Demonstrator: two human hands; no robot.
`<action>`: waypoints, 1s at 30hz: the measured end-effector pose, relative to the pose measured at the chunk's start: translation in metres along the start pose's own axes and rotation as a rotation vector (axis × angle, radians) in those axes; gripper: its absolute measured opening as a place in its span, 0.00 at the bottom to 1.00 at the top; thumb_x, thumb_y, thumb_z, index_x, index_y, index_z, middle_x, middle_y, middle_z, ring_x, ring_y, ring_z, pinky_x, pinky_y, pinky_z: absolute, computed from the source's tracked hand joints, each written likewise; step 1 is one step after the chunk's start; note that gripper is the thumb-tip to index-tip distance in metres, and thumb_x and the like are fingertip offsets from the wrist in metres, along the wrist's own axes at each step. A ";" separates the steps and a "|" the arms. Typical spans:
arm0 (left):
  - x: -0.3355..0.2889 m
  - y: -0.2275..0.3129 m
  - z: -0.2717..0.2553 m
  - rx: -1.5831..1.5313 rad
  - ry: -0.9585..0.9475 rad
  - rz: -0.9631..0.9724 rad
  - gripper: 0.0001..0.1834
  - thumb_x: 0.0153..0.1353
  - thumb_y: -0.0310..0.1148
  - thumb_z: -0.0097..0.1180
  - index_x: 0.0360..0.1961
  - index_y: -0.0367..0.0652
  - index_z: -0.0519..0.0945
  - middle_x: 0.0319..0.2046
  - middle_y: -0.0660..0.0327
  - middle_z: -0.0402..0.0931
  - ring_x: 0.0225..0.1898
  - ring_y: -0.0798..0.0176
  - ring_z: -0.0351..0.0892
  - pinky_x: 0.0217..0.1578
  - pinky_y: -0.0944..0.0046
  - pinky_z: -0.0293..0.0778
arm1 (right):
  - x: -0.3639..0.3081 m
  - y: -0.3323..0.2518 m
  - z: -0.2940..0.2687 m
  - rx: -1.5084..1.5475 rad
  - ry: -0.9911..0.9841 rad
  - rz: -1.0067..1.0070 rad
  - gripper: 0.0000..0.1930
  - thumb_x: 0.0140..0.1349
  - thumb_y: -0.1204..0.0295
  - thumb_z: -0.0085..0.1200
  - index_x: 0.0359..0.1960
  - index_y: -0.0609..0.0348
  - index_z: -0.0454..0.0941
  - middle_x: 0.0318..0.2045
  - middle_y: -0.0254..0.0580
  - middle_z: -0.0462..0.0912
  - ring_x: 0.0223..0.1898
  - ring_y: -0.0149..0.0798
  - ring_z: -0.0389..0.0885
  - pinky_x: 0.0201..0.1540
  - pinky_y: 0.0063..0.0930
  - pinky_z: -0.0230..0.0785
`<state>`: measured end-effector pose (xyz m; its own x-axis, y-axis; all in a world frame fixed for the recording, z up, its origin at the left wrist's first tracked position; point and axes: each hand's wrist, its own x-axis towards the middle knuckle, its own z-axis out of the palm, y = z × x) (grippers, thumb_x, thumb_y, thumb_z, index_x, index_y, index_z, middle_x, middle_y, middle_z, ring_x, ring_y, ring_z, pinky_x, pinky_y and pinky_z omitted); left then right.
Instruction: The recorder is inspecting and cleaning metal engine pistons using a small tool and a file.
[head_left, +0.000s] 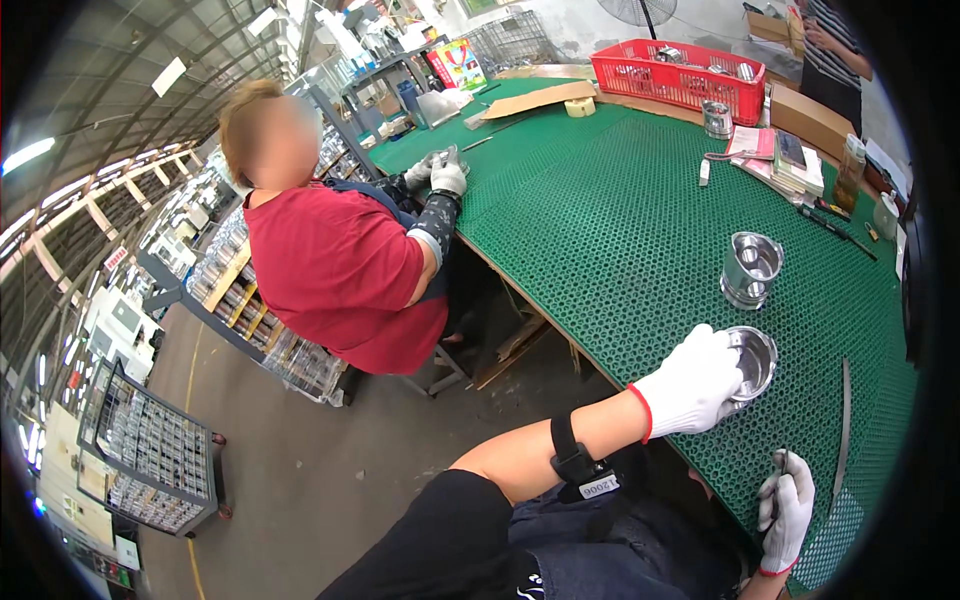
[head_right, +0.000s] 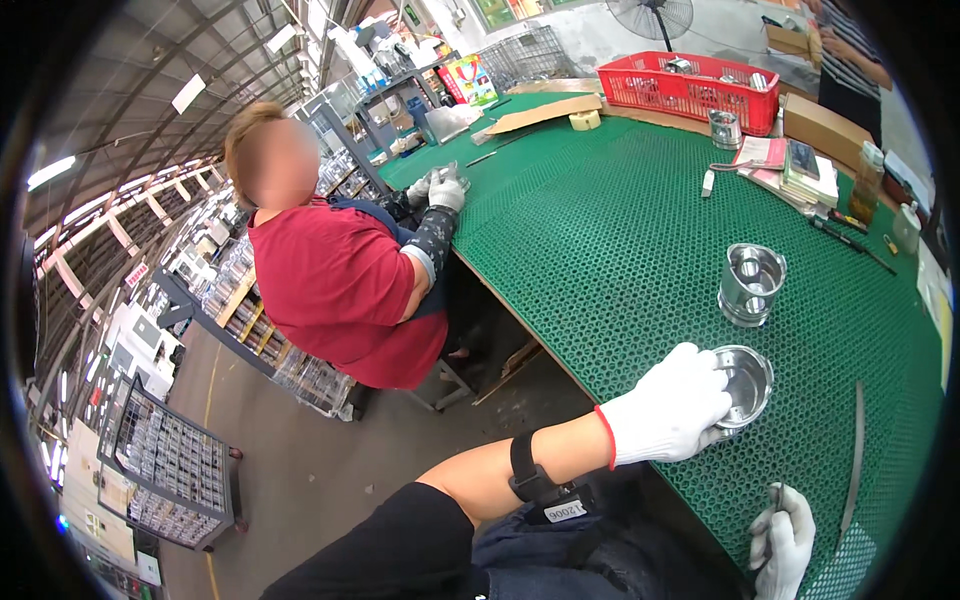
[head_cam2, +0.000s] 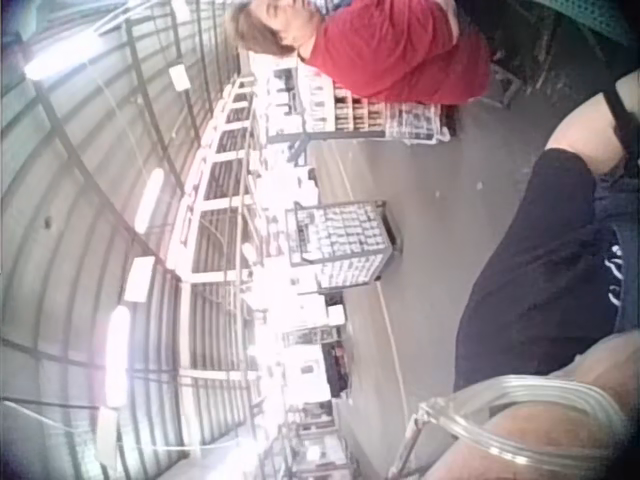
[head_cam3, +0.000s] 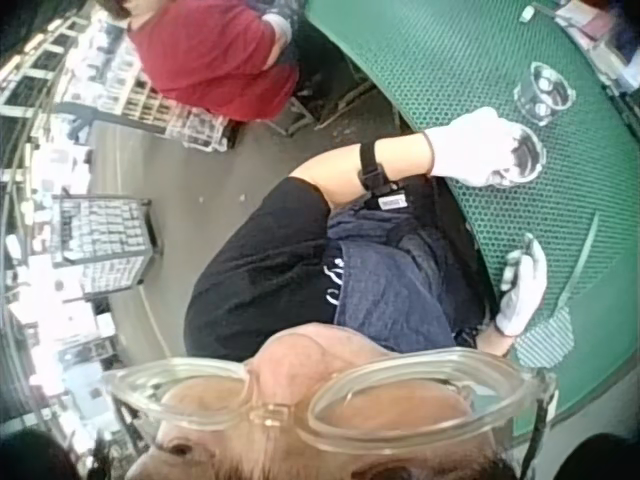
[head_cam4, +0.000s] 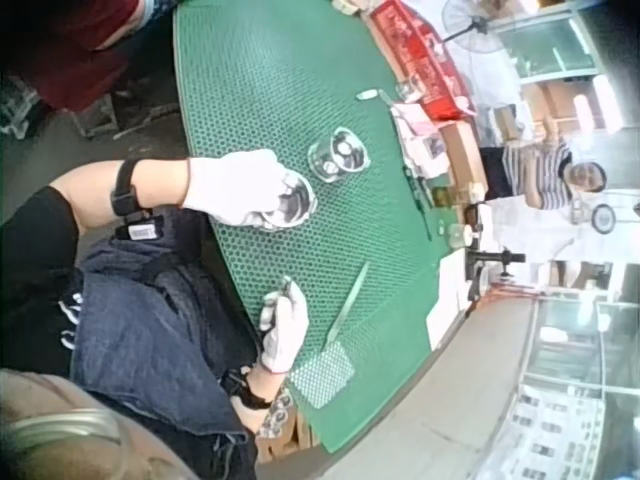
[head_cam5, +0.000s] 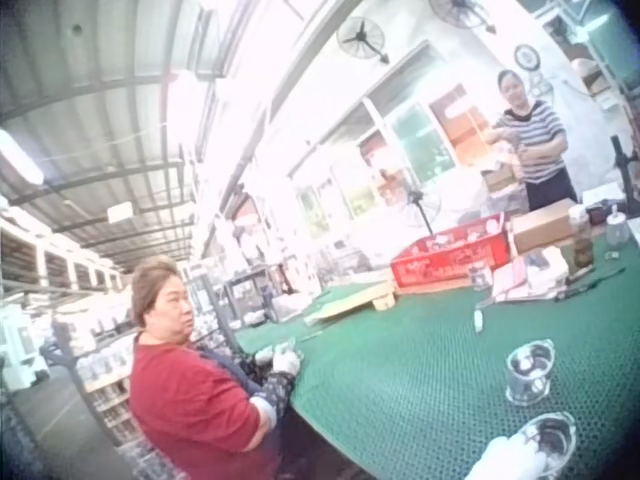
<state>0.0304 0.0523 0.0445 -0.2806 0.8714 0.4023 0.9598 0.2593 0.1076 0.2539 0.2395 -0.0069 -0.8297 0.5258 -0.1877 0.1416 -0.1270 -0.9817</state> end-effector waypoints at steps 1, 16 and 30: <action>-0.001 0.001 0.000 0.000 -0.004 -0.004 0.14 0.51 0.45 0.67 0.24 0.47 0.82 0.29 0.60 0.78 0.39 0.56 0.75 0.38 0.56 0.67 | 0.000 0.000 0.000 0.000 -0.009 -0.021 0.17 0.68 0.72 0.42 0.54 0.64 0.74 0.22 0.34 0.75 0.09 0.20 0.57 0.09 0.14 0.48; -0.002 -0.023 -0.004 -0.229 0.170 0.192 0.11 0.41 0.32 0.70 0.28 0.47 0.83 0.32 0.59 0.79 0.43 0.49 0.81 0.49 0.46 0.76 | -0.005 -0.032 0.011 0.126 -0.073 0.104 0.18 0.68 0.74 0.50 0.56 0.68 0.78 0.28 0.42 0.82 0.17 0.23 0.69 0.18 0.17 0.57; 0.038 -0.011 0.011 -0.540 0.182 0.065 0.06 0.52 0.24 0.64 0.29 0.41 0.78 0.26 0.59 0.73 0.28 0.57 0.72 0.30 0.60 0.69 | 0.048 -0.056 0.036 -1.351 0.166 -0.926 0.19 0.55 0.72 0.56 0.51 0.49 0.80 0.23 0.35 0.74 0.20 0.39 0.78 0.21 0.32 0.73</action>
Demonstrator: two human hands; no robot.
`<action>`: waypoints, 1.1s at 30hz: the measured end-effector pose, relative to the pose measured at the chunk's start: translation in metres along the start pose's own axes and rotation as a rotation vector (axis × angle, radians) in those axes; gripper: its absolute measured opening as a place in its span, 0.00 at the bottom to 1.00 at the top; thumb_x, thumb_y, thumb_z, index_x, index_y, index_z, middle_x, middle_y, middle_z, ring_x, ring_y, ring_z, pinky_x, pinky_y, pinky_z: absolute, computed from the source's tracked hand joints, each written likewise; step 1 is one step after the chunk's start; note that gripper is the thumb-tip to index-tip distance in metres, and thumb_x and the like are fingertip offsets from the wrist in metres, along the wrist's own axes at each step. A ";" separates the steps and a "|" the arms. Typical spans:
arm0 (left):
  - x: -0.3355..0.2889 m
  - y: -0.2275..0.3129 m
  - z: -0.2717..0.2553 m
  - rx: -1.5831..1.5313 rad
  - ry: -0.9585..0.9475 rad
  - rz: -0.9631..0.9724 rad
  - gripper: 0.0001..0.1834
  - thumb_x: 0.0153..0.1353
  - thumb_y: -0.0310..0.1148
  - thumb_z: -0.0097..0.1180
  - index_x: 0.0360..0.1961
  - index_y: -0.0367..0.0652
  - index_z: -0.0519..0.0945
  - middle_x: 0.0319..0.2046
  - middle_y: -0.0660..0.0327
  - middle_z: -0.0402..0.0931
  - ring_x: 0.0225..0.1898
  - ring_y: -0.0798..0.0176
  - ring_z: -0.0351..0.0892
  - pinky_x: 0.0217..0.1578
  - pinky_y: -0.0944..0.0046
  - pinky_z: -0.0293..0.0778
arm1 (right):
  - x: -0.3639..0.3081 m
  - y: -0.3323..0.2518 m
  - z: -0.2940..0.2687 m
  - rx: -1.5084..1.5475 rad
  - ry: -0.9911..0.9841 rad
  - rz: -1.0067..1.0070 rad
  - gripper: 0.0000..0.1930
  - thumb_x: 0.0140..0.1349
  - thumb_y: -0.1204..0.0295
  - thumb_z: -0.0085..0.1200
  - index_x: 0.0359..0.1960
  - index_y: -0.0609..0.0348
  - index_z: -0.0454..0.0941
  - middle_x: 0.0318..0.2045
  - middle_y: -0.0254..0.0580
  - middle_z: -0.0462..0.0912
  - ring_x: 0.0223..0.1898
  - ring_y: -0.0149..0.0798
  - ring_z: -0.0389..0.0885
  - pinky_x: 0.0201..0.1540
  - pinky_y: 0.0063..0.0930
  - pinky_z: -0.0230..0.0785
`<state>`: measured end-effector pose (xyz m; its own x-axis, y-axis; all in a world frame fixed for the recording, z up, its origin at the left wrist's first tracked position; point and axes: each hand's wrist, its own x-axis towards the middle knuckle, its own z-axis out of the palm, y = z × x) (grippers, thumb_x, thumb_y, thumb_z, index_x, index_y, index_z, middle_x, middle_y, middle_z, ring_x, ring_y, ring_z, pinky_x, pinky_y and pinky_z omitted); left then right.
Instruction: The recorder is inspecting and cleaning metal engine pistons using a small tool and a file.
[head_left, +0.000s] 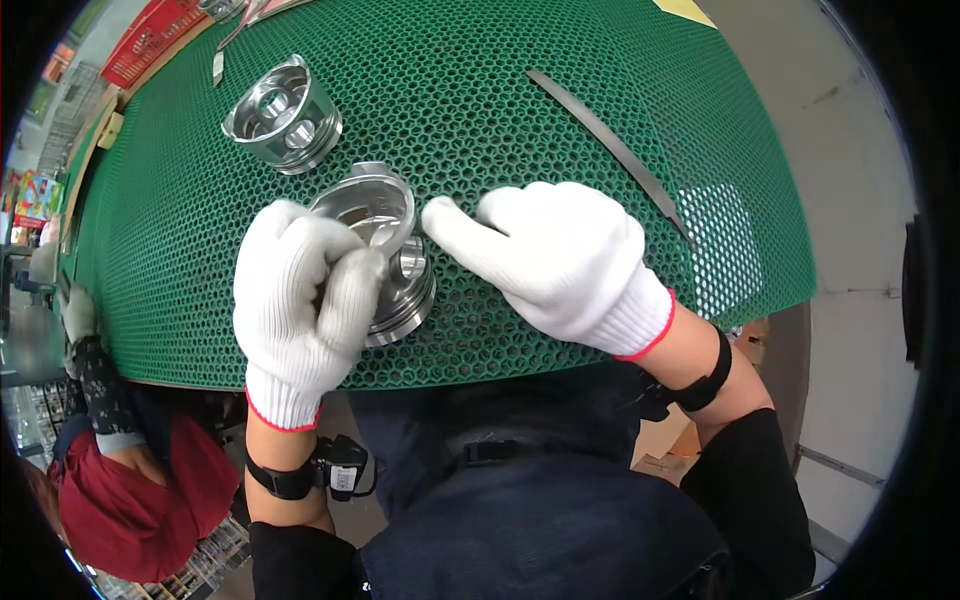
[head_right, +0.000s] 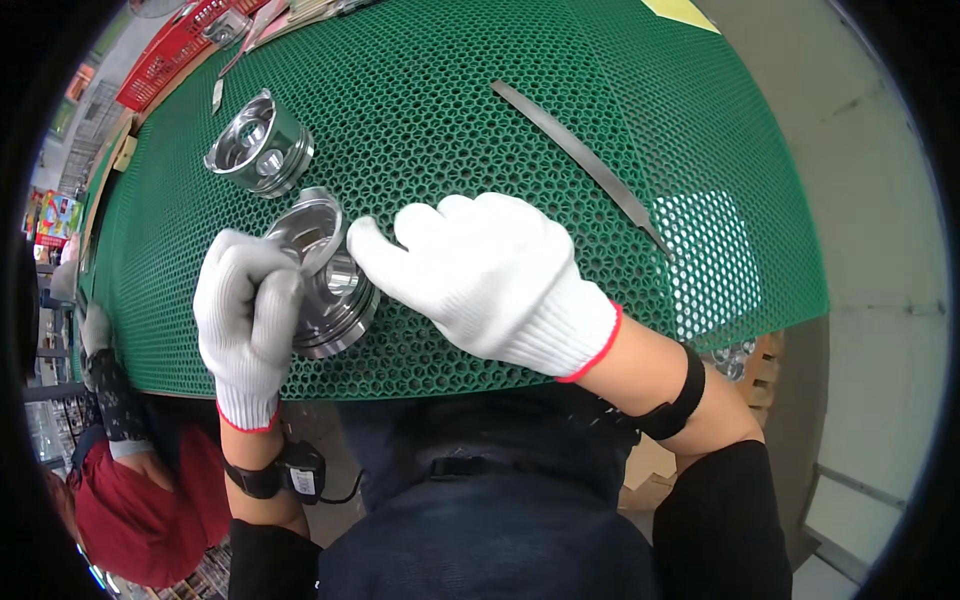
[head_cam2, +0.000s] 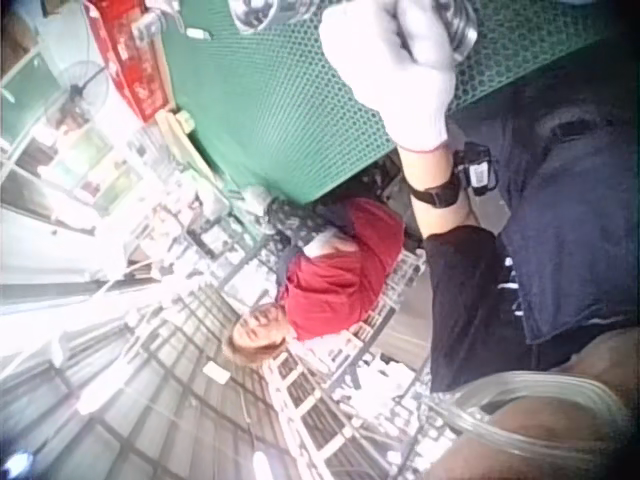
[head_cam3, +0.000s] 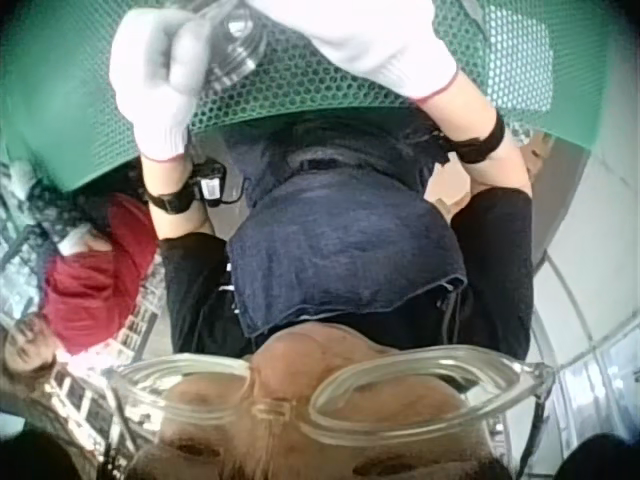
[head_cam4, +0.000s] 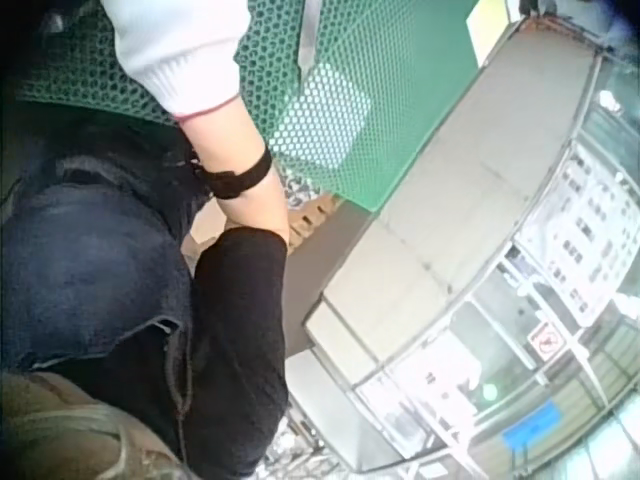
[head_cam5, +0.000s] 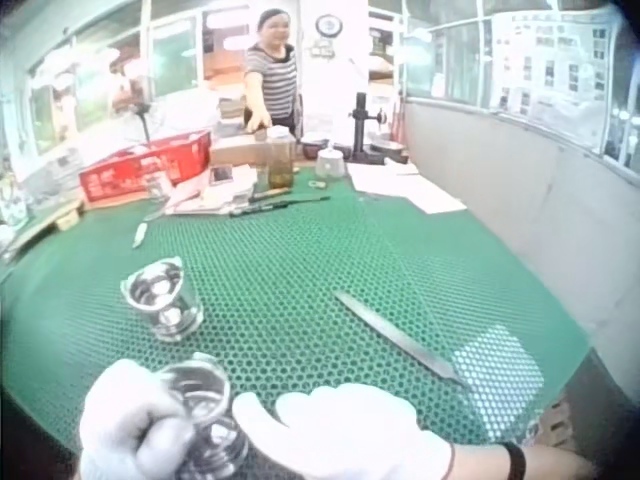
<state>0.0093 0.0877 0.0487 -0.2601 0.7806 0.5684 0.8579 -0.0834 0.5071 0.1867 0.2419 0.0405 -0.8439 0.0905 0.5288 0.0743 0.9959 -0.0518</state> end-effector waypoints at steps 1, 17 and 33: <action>-0.005 0.001 -0.003 0.024 0.015 0.042 0.07 0.51 0.24 0.65 0.29 0.41 0.78 0.26 0.59 0.72 0.27 0.57 0.72 0.29 0.59 0.68 | 0.002 -0.004 0.002 0.012 -0.015 0.035 0.17 0.57 0.71 0.56 0.50 0.48 0.80 0.23 0.37 0.74 0.21 0.39 0.80 0.22 0.33 0.74; -0.041 -0.031 -0.048 0.068 -0.209 -0.267 0.28 0.52 0.19 0.60 0.57 0.45 0.80 0.65 0.45 0.70 0.67 0.43 0.70 0.65 0.52 0.68 | -0.046 0.004 -0.028 1.448 -0.390 1.098 0.18 0.68 0.75 0.49 0.58 0.64 0.79 0.29 0.35 0.84 0.19 0.18 0.71 0.20 0.13 0.62; -0.013 0.036 0.033 0.313 -0.085 0.152 0.13 0.51 0.34 0.57 0.36 0.38 0.76 0.34 0.57 0.75 0.41 0.54 0.77 0.53 0.53 0.73 | -0.092 0.021 0.009 1.469 -0.005 1.010 0.18 0.72 0.70 0.42 0.59 0.66 0.70 0.25 0.38 0.76 0.09 0.21 0.57 0.08 0.13 0.48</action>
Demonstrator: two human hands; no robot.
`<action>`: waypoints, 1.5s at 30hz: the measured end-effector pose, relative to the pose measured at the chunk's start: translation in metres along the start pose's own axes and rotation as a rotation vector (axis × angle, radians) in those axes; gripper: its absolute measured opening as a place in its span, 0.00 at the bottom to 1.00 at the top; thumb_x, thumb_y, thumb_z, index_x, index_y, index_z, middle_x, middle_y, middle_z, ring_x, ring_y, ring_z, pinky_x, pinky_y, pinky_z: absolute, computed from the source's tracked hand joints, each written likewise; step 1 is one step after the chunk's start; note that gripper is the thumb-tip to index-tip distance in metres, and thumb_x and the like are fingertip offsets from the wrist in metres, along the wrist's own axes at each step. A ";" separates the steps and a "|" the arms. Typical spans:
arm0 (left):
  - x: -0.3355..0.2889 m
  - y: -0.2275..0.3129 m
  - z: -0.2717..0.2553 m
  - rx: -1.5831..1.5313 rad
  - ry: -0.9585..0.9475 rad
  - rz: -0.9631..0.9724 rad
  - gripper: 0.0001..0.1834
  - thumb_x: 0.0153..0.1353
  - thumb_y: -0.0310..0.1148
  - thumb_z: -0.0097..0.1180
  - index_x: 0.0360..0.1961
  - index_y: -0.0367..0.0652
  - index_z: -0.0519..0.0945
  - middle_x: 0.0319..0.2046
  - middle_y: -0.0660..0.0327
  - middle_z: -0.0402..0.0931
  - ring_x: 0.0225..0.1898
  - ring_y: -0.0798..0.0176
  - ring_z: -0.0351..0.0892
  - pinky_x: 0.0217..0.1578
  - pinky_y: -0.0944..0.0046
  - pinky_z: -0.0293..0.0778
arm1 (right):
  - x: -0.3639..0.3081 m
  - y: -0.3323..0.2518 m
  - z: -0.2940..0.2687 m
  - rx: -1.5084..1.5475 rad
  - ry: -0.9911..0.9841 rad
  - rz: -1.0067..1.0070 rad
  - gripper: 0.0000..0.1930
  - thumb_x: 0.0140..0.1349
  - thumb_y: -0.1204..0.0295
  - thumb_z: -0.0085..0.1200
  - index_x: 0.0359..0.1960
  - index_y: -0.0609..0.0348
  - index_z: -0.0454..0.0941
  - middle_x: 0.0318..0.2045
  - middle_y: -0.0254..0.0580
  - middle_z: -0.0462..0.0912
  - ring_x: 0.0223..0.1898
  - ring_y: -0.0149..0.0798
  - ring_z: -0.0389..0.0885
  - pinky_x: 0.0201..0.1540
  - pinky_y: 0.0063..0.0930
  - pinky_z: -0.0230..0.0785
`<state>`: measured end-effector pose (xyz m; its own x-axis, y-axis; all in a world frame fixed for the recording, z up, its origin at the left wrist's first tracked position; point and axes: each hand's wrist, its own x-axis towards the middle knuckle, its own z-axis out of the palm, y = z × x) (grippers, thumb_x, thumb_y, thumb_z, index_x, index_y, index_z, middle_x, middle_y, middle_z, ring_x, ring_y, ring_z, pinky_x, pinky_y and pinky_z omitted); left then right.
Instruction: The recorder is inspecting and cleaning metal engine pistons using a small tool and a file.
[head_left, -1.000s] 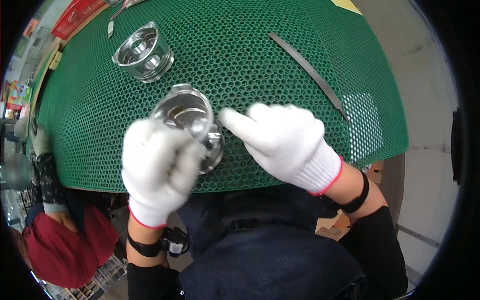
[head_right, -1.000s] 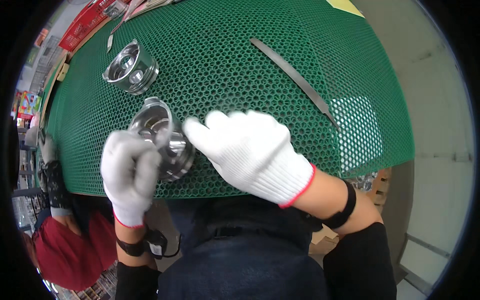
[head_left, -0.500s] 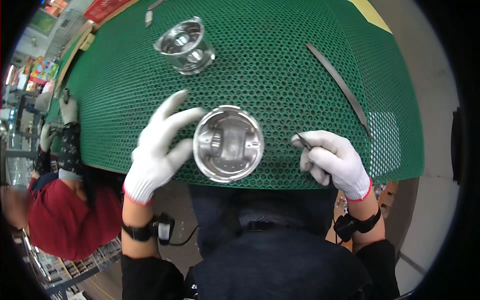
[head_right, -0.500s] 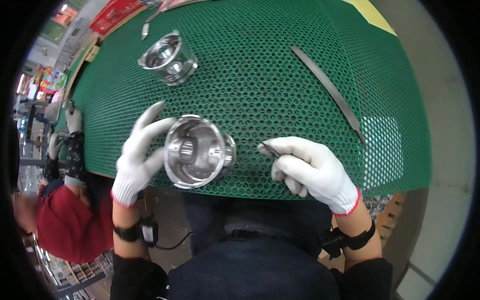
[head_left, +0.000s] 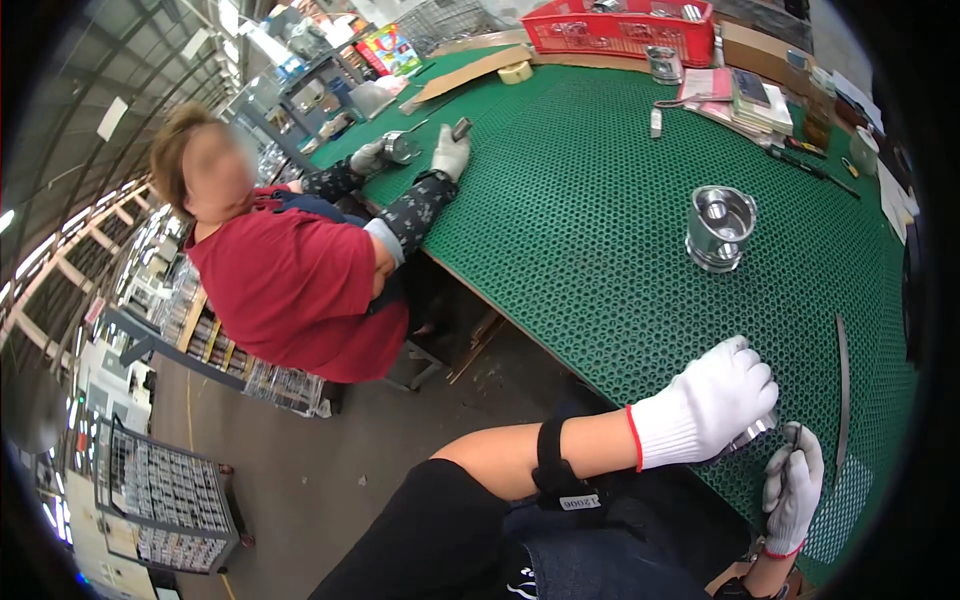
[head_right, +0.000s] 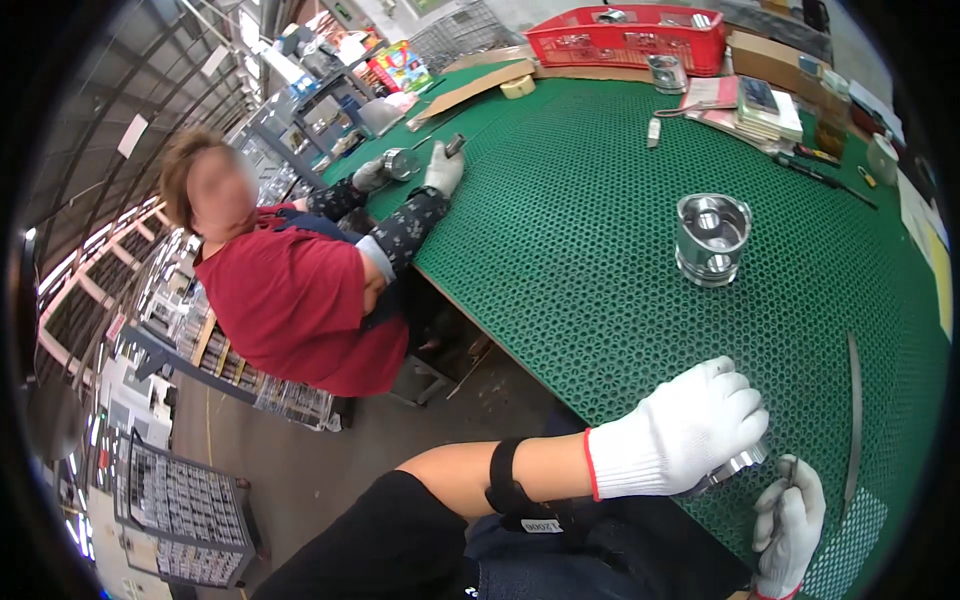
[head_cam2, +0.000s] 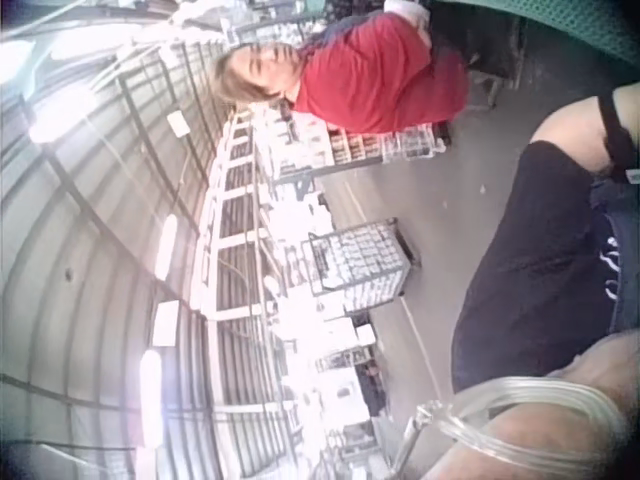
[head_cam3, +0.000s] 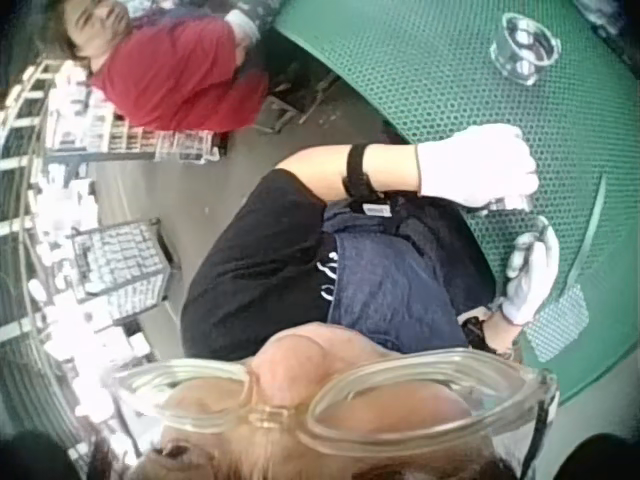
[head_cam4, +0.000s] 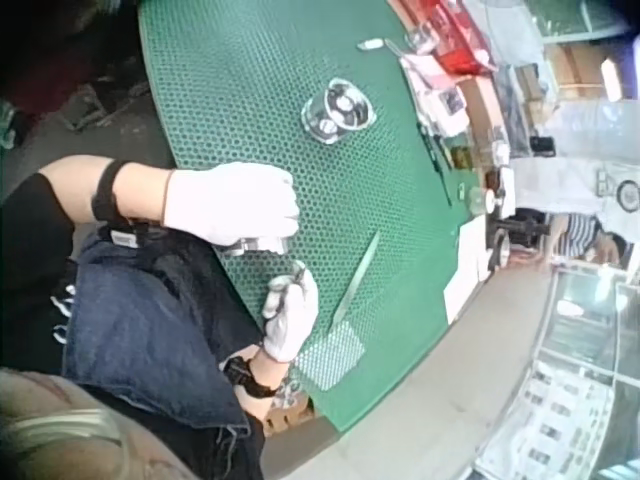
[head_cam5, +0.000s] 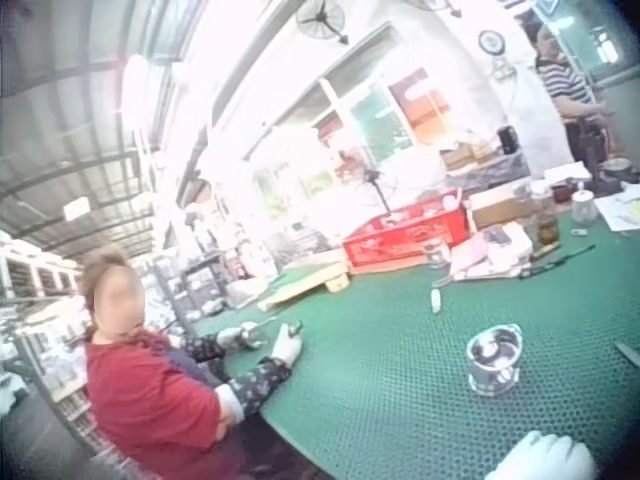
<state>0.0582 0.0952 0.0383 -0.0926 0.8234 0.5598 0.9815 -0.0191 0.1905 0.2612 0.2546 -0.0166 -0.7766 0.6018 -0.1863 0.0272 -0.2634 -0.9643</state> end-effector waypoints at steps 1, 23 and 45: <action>-0.002 0.002 0.000 0.001 0.057 0.009 0.13 0.51 0.34 0.57 0.36 0.39 0.76 0.34 0.57 0.75 0.40 0.54 0.77 0.54 0.53 0.73 | 0.001 0.001 0.000 0.002 -0.013 -0.002 0.18 0.72 0.70 0.42 0.59 0.66 0.70 0.25 0.38 0.76 0.09 0.21 0.57 0.08 0.13 0.48; -0.012 0.011 -0.002 -0.021 0.183 -0.034 0.10 0.51 0.33 0.58 0.33 0.40 0.76 0.34 0.57 0.75 0.44 0.54 0.77 0.57 0.54 0.70 | 0.012 0.015 -0.015 0.006 -0.091 -0.061 0.22 0.77 0.68 0.41 0.67 0.66 0.65 0.31 0.34 0.77 0.12 0.18 0.57 0.10 0.10 0.49; -0.003 0.006 -0.022 -0.005 -0.123 0.051 0.22 0.44 0.29 0.66 0.45 0.44 0.82 0.43 0.57 0.83 0.48 0.49 0.83 0.53 0.50 0.76 | -0.016 -0.044 0.062 -0.855 -0.198 -0.424 0.09 0.63 0.66 0.58 0.29 0.57 0.81 0.24 0.43 0.80 0.26 0.46 0.81 0.29 0.36 0.73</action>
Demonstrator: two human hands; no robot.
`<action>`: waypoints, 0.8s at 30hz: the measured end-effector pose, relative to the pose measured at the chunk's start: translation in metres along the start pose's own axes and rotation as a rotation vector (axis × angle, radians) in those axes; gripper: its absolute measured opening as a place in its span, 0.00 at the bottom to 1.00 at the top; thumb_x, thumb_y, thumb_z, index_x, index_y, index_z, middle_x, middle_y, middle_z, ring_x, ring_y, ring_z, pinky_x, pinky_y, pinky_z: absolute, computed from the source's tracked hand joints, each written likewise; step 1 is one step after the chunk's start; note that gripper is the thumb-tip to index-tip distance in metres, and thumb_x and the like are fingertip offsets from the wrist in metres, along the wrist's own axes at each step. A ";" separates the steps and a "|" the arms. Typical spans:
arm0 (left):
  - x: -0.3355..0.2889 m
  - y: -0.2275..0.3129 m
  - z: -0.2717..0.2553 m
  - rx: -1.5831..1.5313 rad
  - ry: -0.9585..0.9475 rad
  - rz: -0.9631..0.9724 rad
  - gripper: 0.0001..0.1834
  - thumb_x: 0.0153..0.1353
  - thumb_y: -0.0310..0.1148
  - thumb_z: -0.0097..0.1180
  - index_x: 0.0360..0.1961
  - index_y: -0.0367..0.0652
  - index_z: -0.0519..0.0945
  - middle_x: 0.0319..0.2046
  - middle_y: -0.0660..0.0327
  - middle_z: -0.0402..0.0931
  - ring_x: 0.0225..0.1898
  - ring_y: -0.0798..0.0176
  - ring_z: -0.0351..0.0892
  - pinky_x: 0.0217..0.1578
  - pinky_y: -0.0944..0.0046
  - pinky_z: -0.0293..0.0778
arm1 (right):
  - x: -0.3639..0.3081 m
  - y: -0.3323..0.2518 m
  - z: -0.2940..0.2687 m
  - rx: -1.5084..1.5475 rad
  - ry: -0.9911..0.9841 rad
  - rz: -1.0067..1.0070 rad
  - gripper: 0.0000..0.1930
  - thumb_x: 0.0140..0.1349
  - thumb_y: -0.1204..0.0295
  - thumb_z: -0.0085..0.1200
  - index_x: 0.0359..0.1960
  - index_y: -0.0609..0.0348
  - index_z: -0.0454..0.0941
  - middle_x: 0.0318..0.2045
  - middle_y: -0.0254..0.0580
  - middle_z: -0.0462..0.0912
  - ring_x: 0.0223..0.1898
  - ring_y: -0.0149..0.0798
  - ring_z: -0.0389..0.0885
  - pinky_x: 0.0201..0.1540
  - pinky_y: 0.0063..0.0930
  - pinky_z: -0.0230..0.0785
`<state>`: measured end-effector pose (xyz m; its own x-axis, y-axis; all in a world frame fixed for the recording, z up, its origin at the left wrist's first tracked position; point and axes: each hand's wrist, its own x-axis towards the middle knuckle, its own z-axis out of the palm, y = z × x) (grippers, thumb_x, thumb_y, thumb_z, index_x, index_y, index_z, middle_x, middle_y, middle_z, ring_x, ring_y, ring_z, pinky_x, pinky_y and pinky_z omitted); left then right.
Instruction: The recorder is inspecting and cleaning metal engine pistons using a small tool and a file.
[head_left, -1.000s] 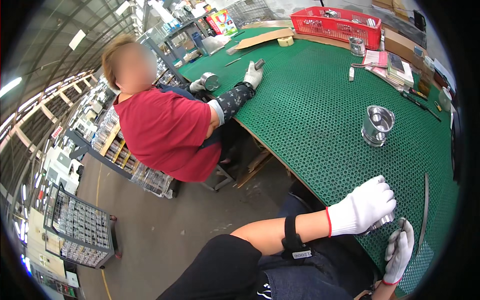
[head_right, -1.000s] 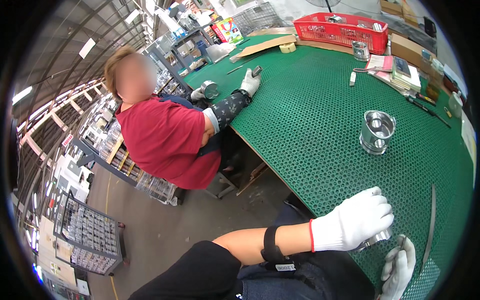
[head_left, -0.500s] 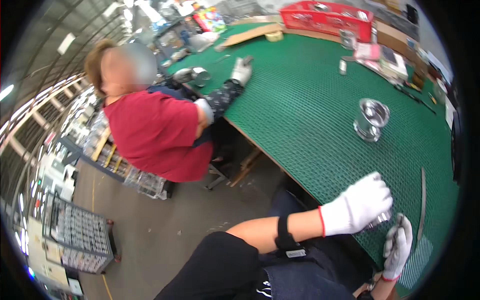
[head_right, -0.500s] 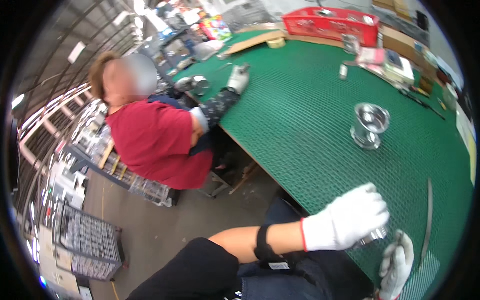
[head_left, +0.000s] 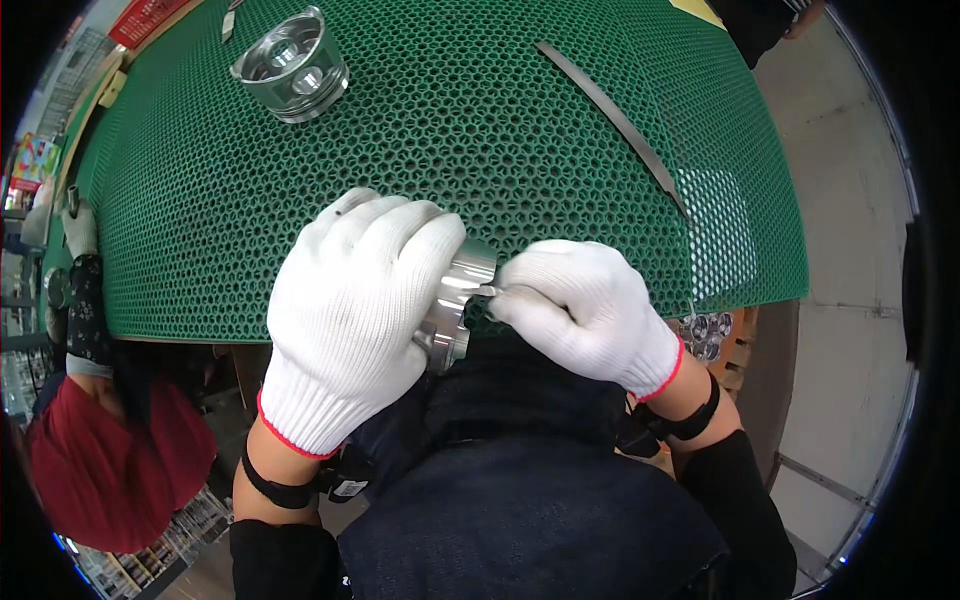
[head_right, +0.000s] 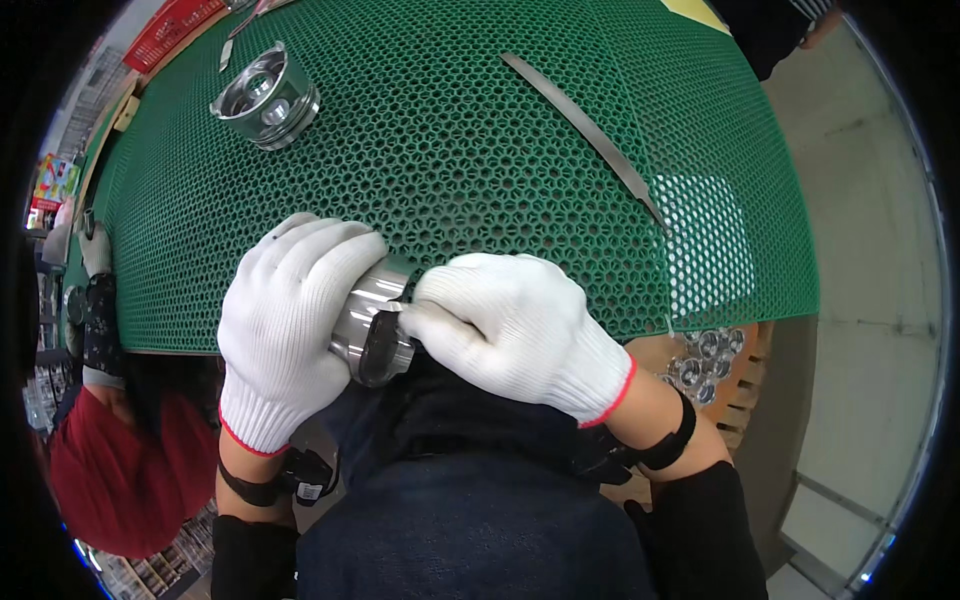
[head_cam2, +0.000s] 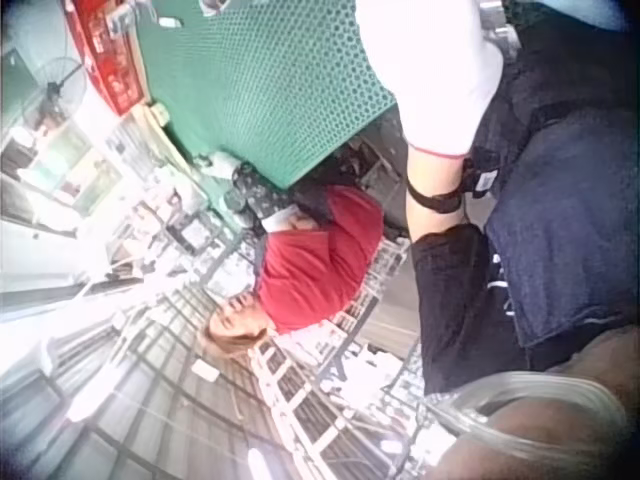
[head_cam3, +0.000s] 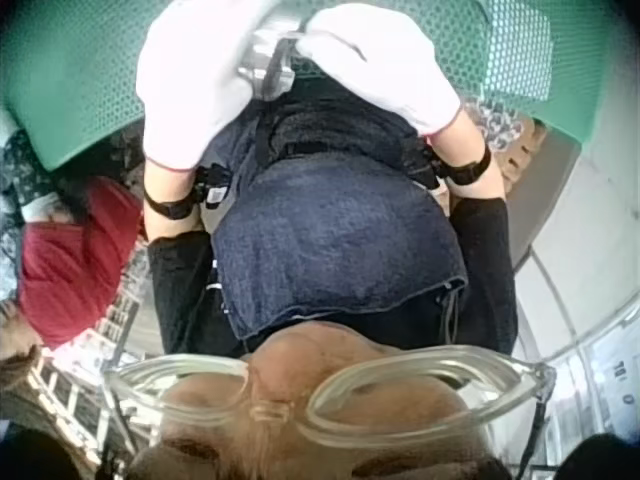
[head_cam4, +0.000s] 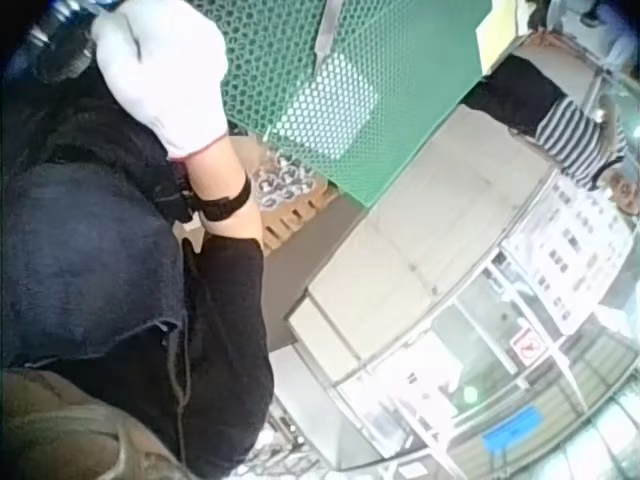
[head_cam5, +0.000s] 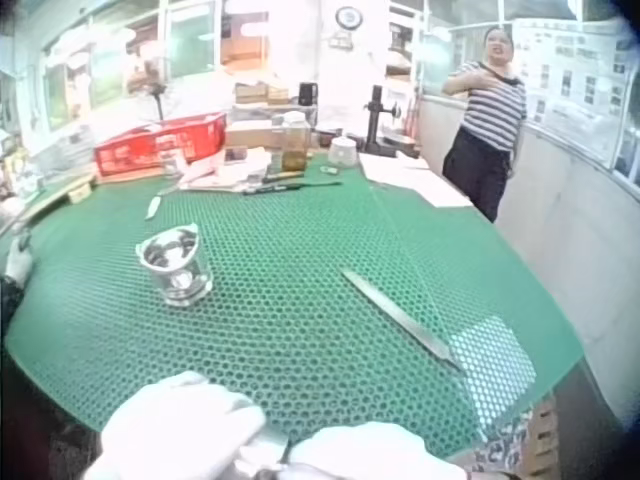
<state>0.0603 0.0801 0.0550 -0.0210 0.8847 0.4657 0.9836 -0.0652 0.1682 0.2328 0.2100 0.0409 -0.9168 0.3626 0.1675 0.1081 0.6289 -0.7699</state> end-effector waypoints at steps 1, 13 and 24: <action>0.002 -0.001 0.002 -0.025 -0.004 0.002 0.21 0.45 0.29 0.66 0.45 0.44 0.82 0.43 0.56 0.83 0.48 0.48 0.83 0.52 0.50 0.76 | 0.001 0.000 -0.001 -0.037 -0.007 -0.002 0.10 0.64 0.65 0.58 0.27 0.57 0.80 0.24 0.44 0.80 0.26 0.47 0.81 0.28 0.37 0.73; 0.036 -0.011 -0.001 -0.004 -0.348 -0.163 0.15 0.50 0.31 0.63 0.42 0.47 0.82 0.37 0.57 0.83 0.43 0.47 0.83 0.43 0.52 0.78 | 0.011 0.009 0.000 0.188 -0.040 0.316 0.11 0.66 0.68 0.53 0.29 0.64 0.80 0.21 0.41 0.74 0.23 0.31 0.74 0.29 0.28 0.66; 0.036 -0.012 -0.001 0.009 -0.373 -0.170 0.14 0.50 0.32 0.63 0.41 0.47 0.83 0.35 0.56 0.83 0.39 0.46 0.83 0.41 0.51 0.78 | 0.011 0.004 -0.001 0.299 -0.107 0.349 0.12 0.68 0.64 0.53 0.31 0.59 0.81 0.22 0.45 0.79 0.25 0.42 0.80 0.31 0.32 0.72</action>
<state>0.0473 0.1118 0.0707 -0.1184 0.9893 0.0848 0.9733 0.0987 0.2075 0.2240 0.2170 0.0401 -0.8815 0.4343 -0.1853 0.3158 0.2506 -0.9151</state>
